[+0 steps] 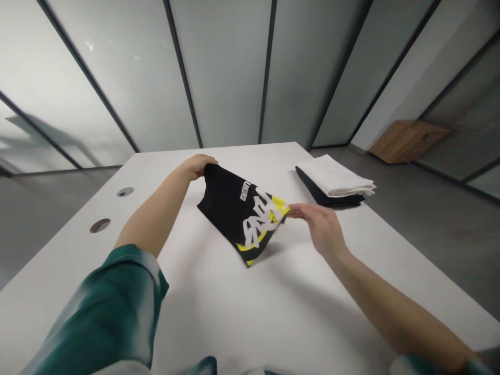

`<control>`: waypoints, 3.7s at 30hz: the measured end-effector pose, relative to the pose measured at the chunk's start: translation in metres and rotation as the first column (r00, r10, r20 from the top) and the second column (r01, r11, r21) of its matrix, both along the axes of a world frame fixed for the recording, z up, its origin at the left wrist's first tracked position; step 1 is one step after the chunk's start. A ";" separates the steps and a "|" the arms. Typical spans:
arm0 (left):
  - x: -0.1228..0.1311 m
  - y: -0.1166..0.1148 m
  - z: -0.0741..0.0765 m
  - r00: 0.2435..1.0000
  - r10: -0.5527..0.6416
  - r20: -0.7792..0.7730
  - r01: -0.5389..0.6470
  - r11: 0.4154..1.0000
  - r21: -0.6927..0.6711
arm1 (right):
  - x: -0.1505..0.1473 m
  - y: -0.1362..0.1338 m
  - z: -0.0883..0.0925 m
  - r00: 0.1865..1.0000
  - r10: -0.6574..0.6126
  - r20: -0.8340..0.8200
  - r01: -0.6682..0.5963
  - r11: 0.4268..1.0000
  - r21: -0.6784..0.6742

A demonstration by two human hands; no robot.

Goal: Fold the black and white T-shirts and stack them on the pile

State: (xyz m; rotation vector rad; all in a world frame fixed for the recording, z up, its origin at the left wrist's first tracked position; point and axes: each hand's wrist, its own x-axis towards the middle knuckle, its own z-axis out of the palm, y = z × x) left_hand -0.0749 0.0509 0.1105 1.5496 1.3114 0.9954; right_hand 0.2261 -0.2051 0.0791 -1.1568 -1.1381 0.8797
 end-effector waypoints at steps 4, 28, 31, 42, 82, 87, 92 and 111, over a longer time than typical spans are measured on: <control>-0.009 -0.006 0.037 0.985 -0.024 0.168 0.037 0.997 -0.073 | 0.025 0.059 0.024 0.995 -0.095 0.013 0.092 0.984 0.155; -0.060 -0.166 -0.105 0.995 -0.032 -0.095 0.018 0.989 -0.145 | 0.070 0.069 -0.081 0.661 0.312 0.682 -0.112 0.940 -0.322; -0.054 -0.149 -0.105 0.989 0.046 -0.142 -0.072 0.981 -0.182 | 0.063 0.097 -0.079 0.692 0.201 0.693 0.006 0.959 -0.284; -0.013 -0.062 -0.112 0.785 0.099 -0.611 -0.056 0.994 0.088 | 0.021 0.180 -0.084 0.743 0.136 0.655 0.087 0.951 -0.296; 0.008 -0.124 -0.131 0.540 0.075 -0.838 0.190 0.960 0.208 | 0.020 0.129 -0.119 0.344 0.139 0.929 -0.064 0.990 -0.124; 0.007 -0.124 -0.131 0.541 0.067 -0.838 0.190 0.961 0.200 | 0.020 0.129 -0.119 0.352 0.136 0.926 -0.072 0.990 -0.118; 0.007 -0.125 -0.129 0.536 0.064 -0.841 0.196 0.960 0.198 | 0.019 0.129 -0.119 0.352 0.139 0.925 -0.065 0.990 -0.124; 0.010 -0.130 -0.125 0.598 0.133 -0.790 0.181 0.938 0.295 | 0.020 0.129 -0.119 0.396 0.135 0.908 -0.052 0.991 -0.124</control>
